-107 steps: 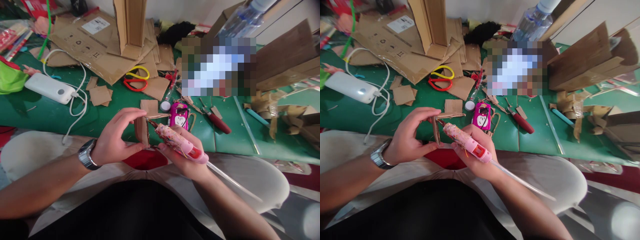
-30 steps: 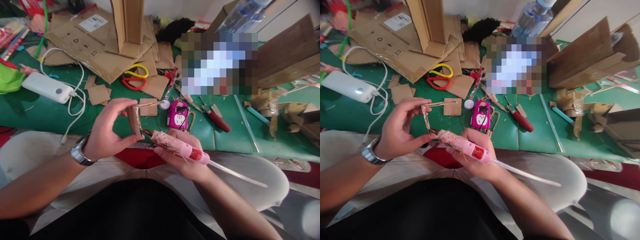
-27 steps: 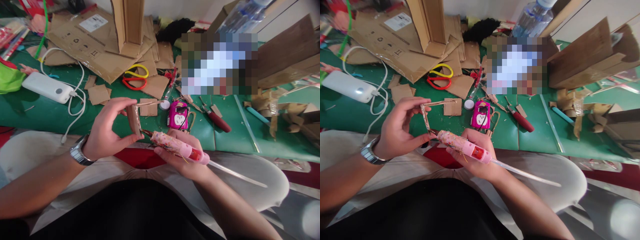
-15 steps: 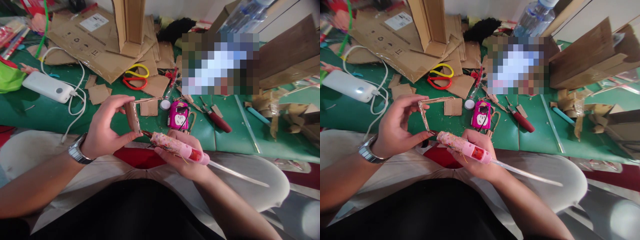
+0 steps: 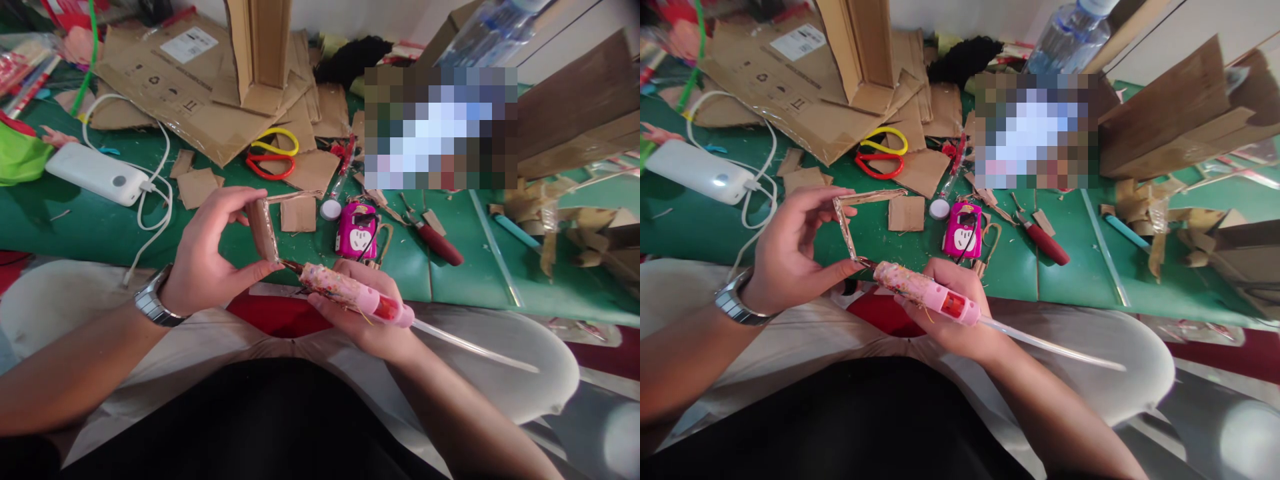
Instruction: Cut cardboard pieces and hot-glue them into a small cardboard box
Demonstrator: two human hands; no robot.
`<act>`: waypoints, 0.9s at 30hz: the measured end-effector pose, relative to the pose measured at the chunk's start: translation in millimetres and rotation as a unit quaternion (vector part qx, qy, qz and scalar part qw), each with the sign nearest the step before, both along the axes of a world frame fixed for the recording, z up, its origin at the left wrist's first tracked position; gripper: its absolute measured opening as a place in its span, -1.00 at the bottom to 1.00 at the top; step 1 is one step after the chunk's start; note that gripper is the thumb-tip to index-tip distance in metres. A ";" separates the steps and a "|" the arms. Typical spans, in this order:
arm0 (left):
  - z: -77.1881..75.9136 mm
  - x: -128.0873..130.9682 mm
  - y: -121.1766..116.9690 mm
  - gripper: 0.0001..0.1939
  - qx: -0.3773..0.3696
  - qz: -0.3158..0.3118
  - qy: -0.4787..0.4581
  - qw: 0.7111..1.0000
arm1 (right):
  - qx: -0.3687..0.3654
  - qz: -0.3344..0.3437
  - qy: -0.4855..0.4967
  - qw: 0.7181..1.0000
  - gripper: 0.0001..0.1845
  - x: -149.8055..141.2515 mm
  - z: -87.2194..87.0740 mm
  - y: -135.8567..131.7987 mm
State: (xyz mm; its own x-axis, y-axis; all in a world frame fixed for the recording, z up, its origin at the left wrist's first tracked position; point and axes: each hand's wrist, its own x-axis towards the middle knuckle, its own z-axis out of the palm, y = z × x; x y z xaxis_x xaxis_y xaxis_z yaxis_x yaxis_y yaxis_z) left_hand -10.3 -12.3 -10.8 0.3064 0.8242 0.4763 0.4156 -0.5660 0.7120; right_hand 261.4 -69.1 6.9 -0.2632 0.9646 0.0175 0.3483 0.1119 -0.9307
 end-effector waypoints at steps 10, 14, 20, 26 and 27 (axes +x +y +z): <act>-5.5 2.6 -1.9 -0.09 0.000 -0.027 -0.011 1.000 | 0.014 0.000 0.009 1.000 -0.75 1.0 3.7 1.1; -0.7 5.9 -4.6 -0.18 -0.010 -0.033 0.007 0.999 | 0.013 0.000 0.025 1.000 -0.79 0.4 4.1 1.1; 0.8 8.1 -7.6 -0.19 -0.010 -0.051 0.023 0.998 | 0.015 -0.017 0.042 0.999 -0.80 1.0 5.2 2.4; -0.2 9.6 -9.0 -0.22 -0.021 -0.059 0.022 0.998 | 0.018 -0.023 0.017 0.999 -0.82 3.8 6.3 2.7; -0.4 9.7 -9.0 -0.22 -0.021 -0.059 0.022 0.998 | 0.020 -0.023 0.013 0.999 -0.82 4.1 6.4 2.6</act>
